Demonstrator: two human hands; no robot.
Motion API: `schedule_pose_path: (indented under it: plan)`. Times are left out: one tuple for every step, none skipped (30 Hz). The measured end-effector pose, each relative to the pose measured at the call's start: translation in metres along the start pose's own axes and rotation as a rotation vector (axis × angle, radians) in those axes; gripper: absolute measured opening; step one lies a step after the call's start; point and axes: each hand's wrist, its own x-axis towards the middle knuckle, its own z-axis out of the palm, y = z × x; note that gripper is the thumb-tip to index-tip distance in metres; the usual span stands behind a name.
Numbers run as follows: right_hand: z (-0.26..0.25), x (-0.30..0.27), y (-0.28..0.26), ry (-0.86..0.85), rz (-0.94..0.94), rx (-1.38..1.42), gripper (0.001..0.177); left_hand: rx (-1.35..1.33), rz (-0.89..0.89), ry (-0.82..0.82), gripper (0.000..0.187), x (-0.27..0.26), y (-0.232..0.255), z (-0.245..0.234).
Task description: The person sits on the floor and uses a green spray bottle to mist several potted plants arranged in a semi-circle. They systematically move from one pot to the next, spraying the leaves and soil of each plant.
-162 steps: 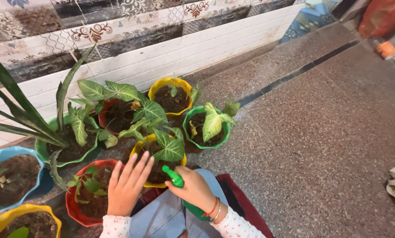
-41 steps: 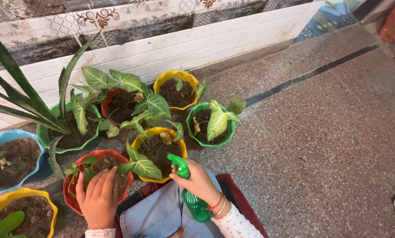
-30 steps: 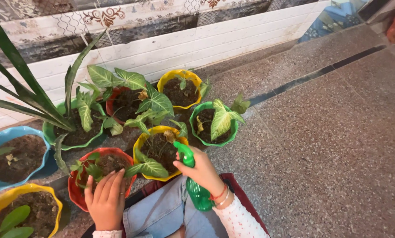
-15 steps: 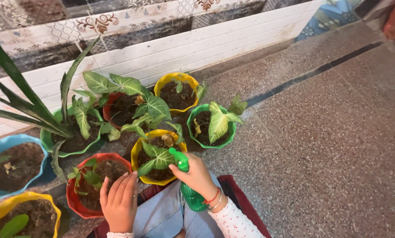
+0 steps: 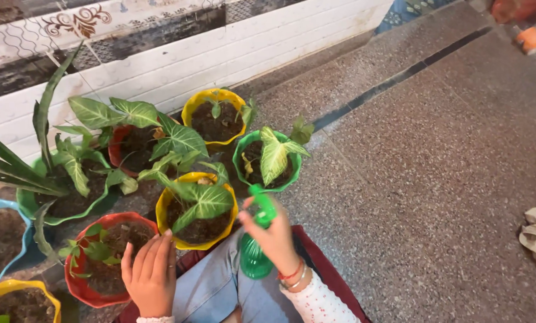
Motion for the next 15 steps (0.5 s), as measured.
schedule_pose_path:
  plan:
    - [-0.004, 0.001, 0.005, 0.096, 0.026, 0.076, 0.028, -0.012, 0.002, 0.009, 0.029, 0.001, 0.001, 0.001]
    - [-0.007, 0.004, 0.010, 0.192, 0.052, 0.151, 0.035, -0.025, 0.003, 0.018, 0.030, 0.003, 0.004, 0.004]
    - [-0.011, 0.009, 0.016, 0.289, 0.072, 0.227, 0.042, -0.038, 0.007, 0.031, 0.031, 0.006, 0.008, 0.007]
    - [-0.015, 0.008, 0.022, 0.307, 0.052, 0.272, 0.040, -0.061, 0.038, 0.036, 0.033, 0.010, 0.013, 0.010]
    - [-0.018, 0.007, 0.027, 0.324, 0.030, 0.318, 0.038, -0.084, 0.070, 0.043, 0.035, 0.016, 0.019, 0.013]
    - [-0.021, 0.008, 0.032, 0.341, 0.007, 0.364, 0.036, -0.106, 0.101, 0.049, 0.037, 0.021, 0.025, 0.016]
    - [-0.021, 0.007, 0.039, 0.324, 0.017, 0.363, 0.036, -0.148, 0.136, 0.036, 0.037, 0.025, 0.032, 0.018]
    - [-0.022, 0.007, 0.046, 0.307, 0.027, 0.363, 0.036, -0.190, 0.171, 0.023, 0.037, 0.030, 0.041, 0.023]
    - [-0.023, 0.006, 0.053, 0.295, 0.039, 0.361, 0.036, -0.235, 0.207, 0.007, 0.038, 0.034, 0.049, 0.027]
    - [-0.023, 0.006, 0.059, 0.254, 0.074, 0.386, 0.033, -0.259, 0.240, -0.035, 0.039, 0.039, 0.056, 0.030]
    - [-0.025, 0.007, 0.065, 0.213, 0.105, 0.409, 0.030, -0.285, 0.271, -0.072, 0.041, 0.044, 0.064, 0.034]
    - [-0.027, 0.007, 0.069, 0.171, 0.137, 0.432, 0.027, -0.310, 0.303, -0.110, 0.042, 0.048, 0.070, 0.037]
    - [-0.030, 0.008, 0.072, 0.154, 0.128, 0.377, 0.025, -0.309, 0.329, -0.131, 0.044, 0.053, 0.075, 0.040]
    - [-0.035, 0.006, 0.073, 0.137, 0.120, 0.323, 0.023, -0.307, 0.354, -0.151, 0.046, 0.057, 0.080, 0.044]
    - [-0.040, 0.004, 0.074, 0.118, 0.115, 0.268, 0.022, -0.303, 0.376, -0.173, 0.049, 0.060, 0.083, 0.047]
